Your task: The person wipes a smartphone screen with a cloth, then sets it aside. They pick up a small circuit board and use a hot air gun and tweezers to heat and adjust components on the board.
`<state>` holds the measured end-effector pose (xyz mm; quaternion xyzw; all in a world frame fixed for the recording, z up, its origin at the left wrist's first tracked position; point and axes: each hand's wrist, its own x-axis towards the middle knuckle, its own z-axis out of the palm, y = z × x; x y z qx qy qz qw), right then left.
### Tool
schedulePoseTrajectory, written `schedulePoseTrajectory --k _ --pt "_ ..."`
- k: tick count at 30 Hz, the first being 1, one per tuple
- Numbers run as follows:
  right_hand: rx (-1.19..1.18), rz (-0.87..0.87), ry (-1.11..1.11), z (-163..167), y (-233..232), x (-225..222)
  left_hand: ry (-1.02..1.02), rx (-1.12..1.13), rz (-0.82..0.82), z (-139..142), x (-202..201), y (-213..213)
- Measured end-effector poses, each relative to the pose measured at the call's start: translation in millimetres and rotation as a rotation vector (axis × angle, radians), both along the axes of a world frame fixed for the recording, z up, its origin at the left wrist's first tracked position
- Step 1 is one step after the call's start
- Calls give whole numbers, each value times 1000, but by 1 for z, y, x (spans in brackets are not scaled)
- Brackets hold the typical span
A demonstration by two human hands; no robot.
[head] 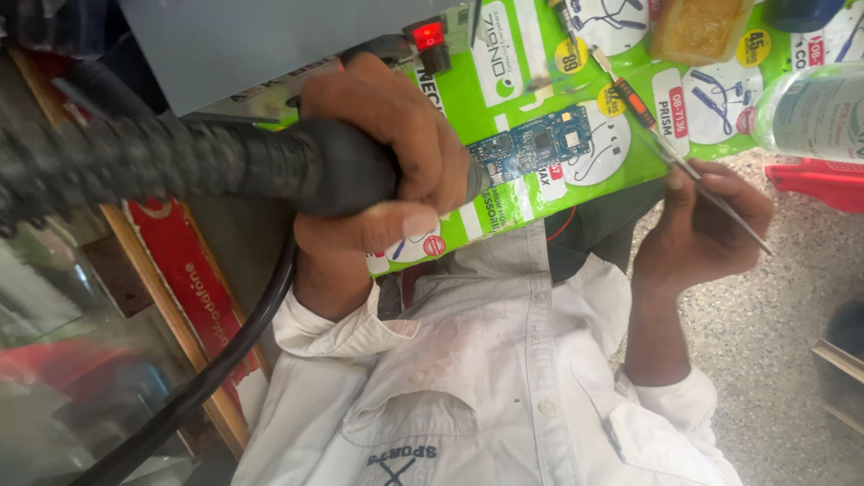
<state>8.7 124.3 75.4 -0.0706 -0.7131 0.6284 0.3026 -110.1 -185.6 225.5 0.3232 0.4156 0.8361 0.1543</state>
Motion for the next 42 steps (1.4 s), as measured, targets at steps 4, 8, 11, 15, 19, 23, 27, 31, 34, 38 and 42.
schedulePoseTrajectory --k 4,8,11,15,19,23,27,31,34,38,42 --pt "-43 38 -52 21 -10 -20 3 4 -143 -3 5 -7" --pt "-93 127 -201 39 -40 -54 -2 -16 -147 -1 16 -6" --pt "-157 377 -167 47 -69 -79 -17 -49 -140 4 22 -3" --pt "-18 419 -193 54 -91 -104 -17 -89 -91 10 24 -2" --pt "-33 500 -181 61 -95 -112 42 -94 -115 10 17 -4" --pt "-43 521 -165 63 -97 -117 97 -82 -158 7 9 -7" --pt "-48 554 -176 66 -96 -124 108 -86 -185 9 7 -10" --pt "19 593 -183 72 -100 -126 156 -48 -225 9 2 -12" --pt "72 628 -147 76 -110 -123 181 -30 -231 8 1 -14" --pt "284 574 -141 80 -130 -115 161 -21 -239 9 1 -16" --pt "336 566 -85 80 -140 -111 188 -14 -245 11 -1 -20"
